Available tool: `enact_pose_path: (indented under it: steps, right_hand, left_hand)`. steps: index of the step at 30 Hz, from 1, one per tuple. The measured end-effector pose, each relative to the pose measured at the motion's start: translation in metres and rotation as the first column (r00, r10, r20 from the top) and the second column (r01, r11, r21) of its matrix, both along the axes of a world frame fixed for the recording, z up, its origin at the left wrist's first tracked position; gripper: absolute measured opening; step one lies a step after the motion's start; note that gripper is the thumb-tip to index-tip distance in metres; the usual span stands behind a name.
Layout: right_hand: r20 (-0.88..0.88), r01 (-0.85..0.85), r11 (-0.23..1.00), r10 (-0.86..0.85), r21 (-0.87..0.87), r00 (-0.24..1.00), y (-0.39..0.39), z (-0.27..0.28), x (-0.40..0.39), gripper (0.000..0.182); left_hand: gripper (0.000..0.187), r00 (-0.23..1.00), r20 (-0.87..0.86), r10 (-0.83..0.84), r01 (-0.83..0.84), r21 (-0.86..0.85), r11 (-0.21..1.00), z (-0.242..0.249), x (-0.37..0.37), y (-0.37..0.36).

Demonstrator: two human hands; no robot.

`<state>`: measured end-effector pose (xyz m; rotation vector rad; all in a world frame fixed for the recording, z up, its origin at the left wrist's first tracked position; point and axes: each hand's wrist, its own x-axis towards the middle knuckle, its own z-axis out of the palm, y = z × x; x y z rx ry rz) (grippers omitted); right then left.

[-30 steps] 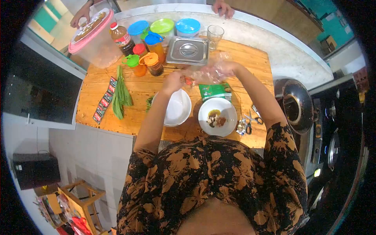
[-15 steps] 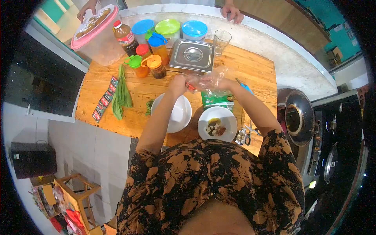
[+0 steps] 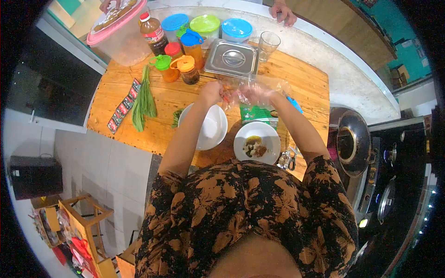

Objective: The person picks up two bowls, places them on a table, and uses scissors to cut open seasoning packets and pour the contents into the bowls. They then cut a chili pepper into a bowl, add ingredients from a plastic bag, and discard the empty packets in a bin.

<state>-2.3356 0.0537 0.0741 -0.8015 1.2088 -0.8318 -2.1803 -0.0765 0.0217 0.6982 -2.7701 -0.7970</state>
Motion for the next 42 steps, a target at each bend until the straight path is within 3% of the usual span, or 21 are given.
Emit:
enact_pose_path:
  steps: [1,3,4,6,7,8,9,13,15,18,22,24,27,28,30,31,33,37,39,40,42]
  right_hand:
    - [0.0,-0.004,1.0,0.004,0.001,1.0,0.0,-0.002,0.001,0.049]
    - [-0.493,-0.261,0.924,0.096,-0.278,0.865,-0.001,-0.012,0.005,0.033]
    - [-0.492,-0.262,0.925,0.099,-0.274,0.865,-0.003,-0.02,0.005,0.033]
    - [-0.119,0.066,0.998,-0.068,-0.018,0.991,-0.009,-0.026,0.008,0.016]
    - [-0.121,0.066,0.998,-0.067,-0.018,0.99,-0.01,-0.024,0.01,0.016]
    - [-0.539,-0.116,0.986,0.034,-0.12,0.841,-0.01,-0.021,0.012,0.014]
    - [-0.856,-0.319,0.939,0.056,-0.13,0.515,-0.009,-0.018,0.016,0.014]
    - [-0.845,-0.237,0.91,-0.186,-0.34,0.501,-0.015,-0.046,0.017,0.012]
    - [-0.757,-0.492,0.579,-0.441,-0.651,0.483,-0.025,-0.051,0.017,0.011]
    - [-0.86,-0.51,0.707,-0.295,-0.49,0.416,-0.021,-0.036,0.025,0.011]
    - [-0.877,-0.532,0.715,-0.255,-0.454,0.406,-0.021,-0.032,0.035,0.014]
    - [-0.987,-0.316,0.949,0.042,-0.009,0.154,-0.01,0.019,0.062,0.018]
    - [-0.998,-0.325,0.945,0.004,-0.019,0.069,-0.016,0.014,0.07,0.019]
    - [-0.998,-0.322,0.947,0.003,-0.02,0.07,-0.021,-0.001,0.063,0.019]
    - [-0.944,-0.343,0.901,-0.171,-0.266,0.283,-0.033,-0.031,0.049,0.02]
    - [-0.943,-0.339,0.902,-0.173,-0.268,0.284,-0.031,-0.036,0.045,0.02]
    - [-0.897,-0.304,0.897,-0.186,-0.321,0.4,-0.023,-0.038,0.038,0.015]
    - [-0.976,-0.442,0.892,0.005,-0.094,0.216,-0.017,-0.027,0.01,0.013]
    - [-0.777,-0.322,0.839,-0.174,-0.438,0.605,-0.006,-0.034,-0.002,0.016]
    - [-0.778,-0.323,0.839,-0.173,-0.437,0.604,-0.003,-0.032,-0.004,0.016]
    - [-0.873,-0.32,0.916,-0.06,-0.24,0.483,0.001,-0.024,-0.009,0.019]
  left_hand:
    - [0.022,0.998,-0.06,0.006,-0.004,0.032,0.999,0.001,0.001,0.001]
    - [0.02,1.0,-0.017,0.003,-0.002,0.018,1.0,0.005,0.003,0.001]
    - [0.018,1.0,0.027,-0.003,0.003,0.004,1.0,0.006,0.004,0.001]
    - [0.017,1.0,0.013,-0.024,0.025,-0.056,0.998,0.002,0.003,0.0]
    - [0.016,0.999,0.002,-0.049,0.049,-0.121,0.991,-0.001,0.003,-0.001]
    - [0.016,0.999,0.001,-0.049,0.048,-0.122,0.991,-0.003,0.002,-0.002]
    - [0.014,0.999,0.029,-0.038,0.041,-0.086,0.995,-0.003,0.002,-0.002]
    - [0.009,0.996,0.075,-0.039,0.048,-0.131,0.99,0.005,0.003,0.001]
    - [0.014,0.998,0.047,-0.034,0.039,-0.103,0.994,0.006,0.004,-0.001]
    - [0.019,1.0,0.01,-0.026,0.027,-0.069,0.997,0.007,0.005,0.0]
    - [0.021,1.0,0.027,-0.017,0.019,-0.08,0.997,0.005,0.004,-0.002]
    - [0.021,1.0,0.01,0.03,-0.03,-0.009,1.0,0.0,0.001,-0.005]
    - [0.022,0.996,-0.073,0.043,-0.039,0.054,0.998,0.003,0.002,-0.002]
    - [0.022,0.99,-0.143,0.013,-0.007,0.043,0.999,0.007,0.003,0.0]
    - [0.021,0.995,-0.097,-0.005,0.001,-0.049,0.999,0.005,0.003,-0.001]
    - [0.02,0.999,-0.051,-0.017,0.01,-0.139,0.99,0.004,0.003,-0.001]
    - [0.014,0.999,-0.027,-0.027,0.023,-0.114,0.993,-0.005,0.003,-0.006]
    - [0.009,1.0,-0.013,-0.028,0.028,-0.004,1.0,-0.007,0.003,-0.008]
    - [0.012,0.999,-0.003,-0.046,0.046,-0.03,0.998,-0.009,0.002,-0.011]
    - [0.017,0.998,0.008,-0.065,0.065,-0.06,0.996,-0.012,0.001,-0.013]
    - [0.016,0.998,-0.033,-0.061,0.061,-0.023,0.998,-0.015,0.001,-0.016]
